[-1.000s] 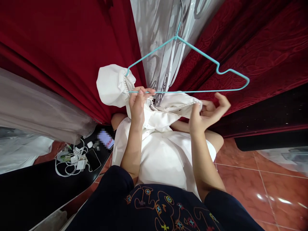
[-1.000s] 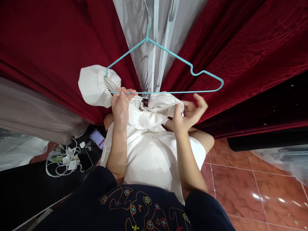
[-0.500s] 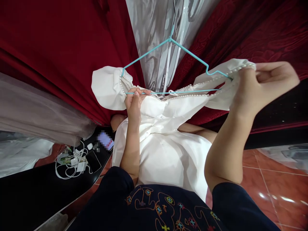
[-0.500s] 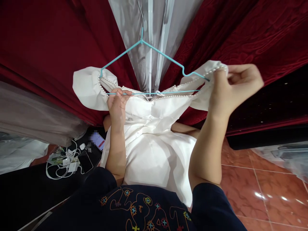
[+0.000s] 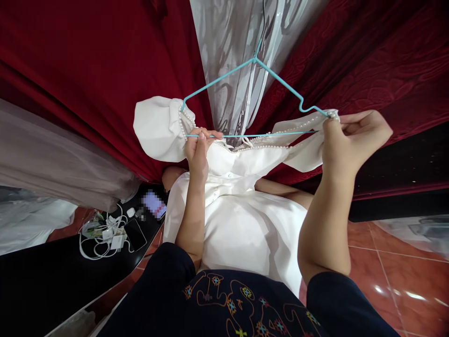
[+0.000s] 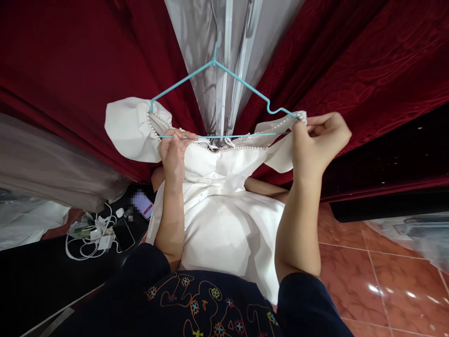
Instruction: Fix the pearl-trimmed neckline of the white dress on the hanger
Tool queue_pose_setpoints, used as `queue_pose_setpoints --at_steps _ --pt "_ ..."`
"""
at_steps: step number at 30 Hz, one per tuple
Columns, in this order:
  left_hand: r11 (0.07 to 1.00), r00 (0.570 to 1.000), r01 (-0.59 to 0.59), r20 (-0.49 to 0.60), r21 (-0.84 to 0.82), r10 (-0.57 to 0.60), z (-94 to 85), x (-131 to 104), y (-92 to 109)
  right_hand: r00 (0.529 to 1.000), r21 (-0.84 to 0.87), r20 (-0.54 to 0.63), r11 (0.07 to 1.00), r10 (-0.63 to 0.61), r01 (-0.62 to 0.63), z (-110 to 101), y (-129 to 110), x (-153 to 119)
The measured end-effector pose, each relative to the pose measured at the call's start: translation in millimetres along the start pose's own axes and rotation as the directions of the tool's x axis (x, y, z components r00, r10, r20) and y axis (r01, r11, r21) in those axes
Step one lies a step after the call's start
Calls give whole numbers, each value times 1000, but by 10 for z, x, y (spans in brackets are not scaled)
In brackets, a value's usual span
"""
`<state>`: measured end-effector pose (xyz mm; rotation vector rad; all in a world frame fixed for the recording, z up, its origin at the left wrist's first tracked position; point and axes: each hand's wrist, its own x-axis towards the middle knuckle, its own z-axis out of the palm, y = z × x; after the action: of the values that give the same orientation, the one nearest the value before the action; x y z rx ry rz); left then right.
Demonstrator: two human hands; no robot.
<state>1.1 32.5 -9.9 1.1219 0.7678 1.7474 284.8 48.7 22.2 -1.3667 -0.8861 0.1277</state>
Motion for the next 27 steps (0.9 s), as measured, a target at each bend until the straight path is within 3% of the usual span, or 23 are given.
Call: queue_pose_setpoints --at_steps 9,13,17,19,21,23,27 --pt "1000 1000 -19 -20 -17 19 -13 10 26 970 148 223 987 -101 68 336 -331 -300" --pt "999 1000 -31 -8 -29 30 -26 1 31 926 118 376 992 -16 -31 214 -305 -460" --pt "1000 1000 -7 -6 -20 6 -17 5 -17 909 220 412 975 -65 -30 94 -391 -613" --pt "1000 1000 10 -1 -26 -10 -15 7 -29 845 225 529 973 -75 -55 133 -430 -745" --pt "999 1000 23 8 -32 -22 -15 2 -19 745 188 665 977 -50 -102 221 -410 -901" --pt "999 999 31 20 -29 -30 -12 -12 8 700 171 714 976 -26 -138 318 -336 -1049" --pt "996 994 85 65 -8 -84 -6 -68 99 792 234 610 962 -32 -141 412 -174 -1222"
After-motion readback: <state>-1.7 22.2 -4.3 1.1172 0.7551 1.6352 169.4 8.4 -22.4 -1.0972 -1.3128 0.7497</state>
